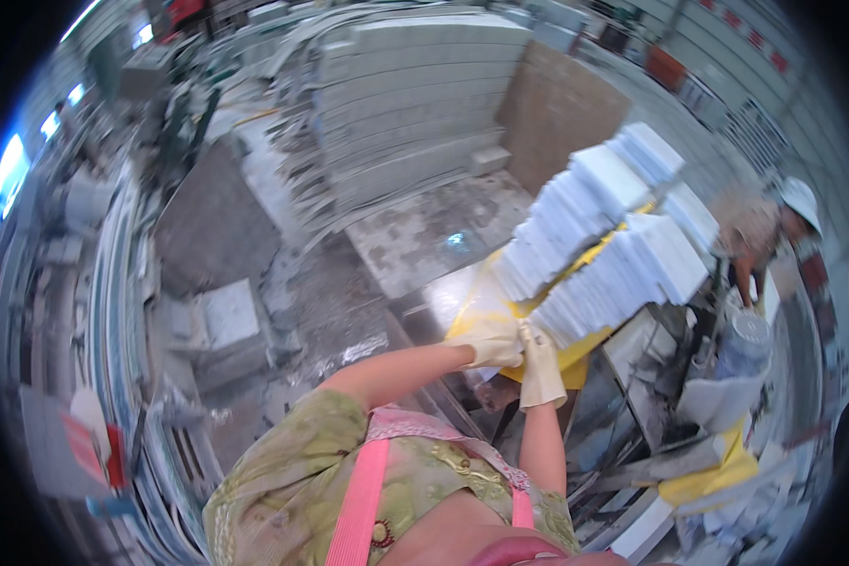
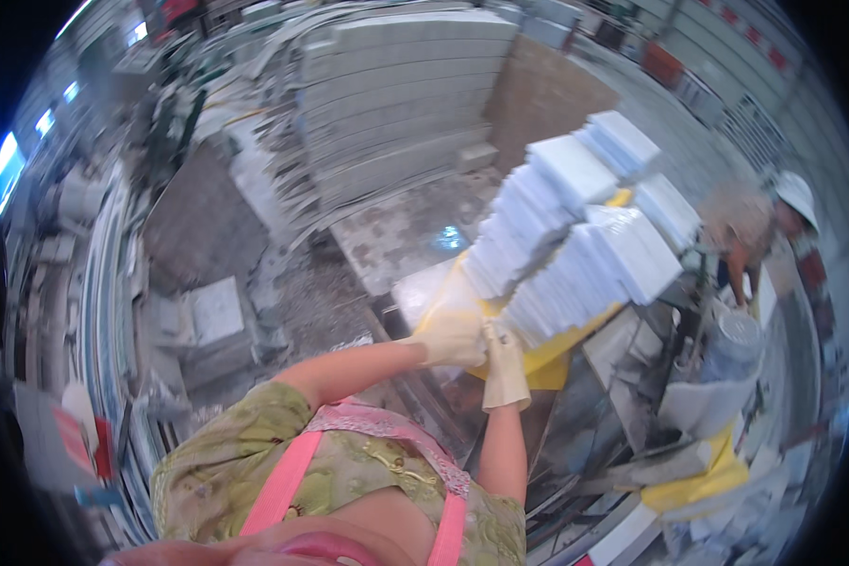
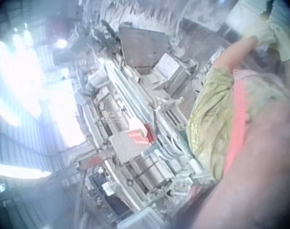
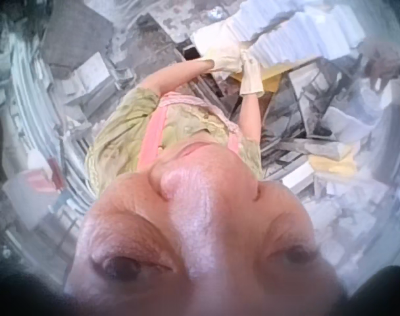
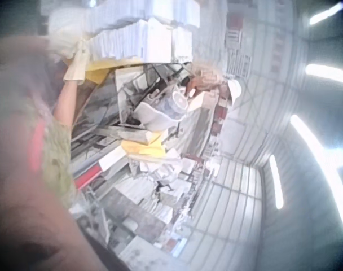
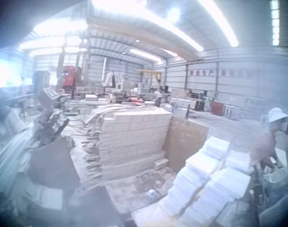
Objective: The person picks up white foam blocks from a pile and stacks them on a yellow tray. The person repeatedly picks, aligns, and places blocks to build a neat stack.
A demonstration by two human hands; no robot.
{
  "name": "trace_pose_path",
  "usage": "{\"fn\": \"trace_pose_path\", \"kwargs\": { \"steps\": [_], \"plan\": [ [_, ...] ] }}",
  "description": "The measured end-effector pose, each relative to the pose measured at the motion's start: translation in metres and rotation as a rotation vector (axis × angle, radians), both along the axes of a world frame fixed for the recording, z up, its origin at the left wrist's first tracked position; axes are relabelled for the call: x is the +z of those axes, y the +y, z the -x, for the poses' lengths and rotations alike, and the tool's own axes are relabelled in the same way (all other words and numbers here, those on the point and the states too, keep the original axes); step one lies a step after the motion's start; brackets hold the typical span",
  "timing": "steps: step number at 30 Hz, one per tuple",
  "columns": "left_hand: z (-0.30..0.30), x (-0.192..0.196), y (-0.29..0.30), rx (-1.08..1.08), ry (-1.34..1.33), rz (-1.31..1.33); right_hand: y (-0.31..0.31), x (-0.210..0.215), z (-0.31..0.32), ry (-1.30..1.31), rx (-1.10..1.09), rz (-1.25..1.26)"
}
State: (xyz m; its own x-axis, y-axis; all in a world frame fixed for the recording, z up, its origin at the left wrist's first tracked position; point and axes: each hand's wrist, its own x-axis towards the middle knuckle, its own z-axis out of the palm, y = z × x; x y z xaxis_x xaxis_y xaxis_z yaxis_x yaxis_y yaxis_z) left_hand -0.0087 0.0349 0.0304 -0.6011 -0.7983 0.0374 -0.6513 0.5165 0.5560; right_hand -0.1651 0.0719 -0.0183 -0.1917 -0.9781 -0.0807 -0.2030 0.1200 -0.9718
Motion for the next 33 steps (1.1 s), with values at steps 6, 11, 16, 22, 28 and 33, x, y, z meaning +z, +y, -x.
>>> {"fn": "trace_pose_path", "kwargs": {
  "steps": [6,11,16,22,28,33],
  "plan": [
    [0.011,-0.018,-0.012,-0.051,-0.161,-0.021,0.005,0.018,-0.003,-0.155,0.094,0.197],
    [0.006,0.005,-0.025,-0.178,-0.294,-0.203,0.009,0.007,-0.018,-0.088,-0.15,0.135],
    [-0.002,0.016,-0.036,-0.267,-0.264,-0.063,0.002,-0.006,-0.028,-0.077,-0.242,0.12],
    [-0.005,0.005,-0.029,-0.158,-0.258,-0.12,0.008,0.003,-0.034,-0.375,-0.241,0.198],
    [-0.043,-0.046,0.008,0.101,0.468,-0.173,0.013,0.019,-0.035,-0.321,-0.191,0.117],
    [-0.021,-0.093,0.047,0.31,0.849,-0.49,0.026,0.027,-0.036,-0.56,-0.161,-0.057]
  ]
}}
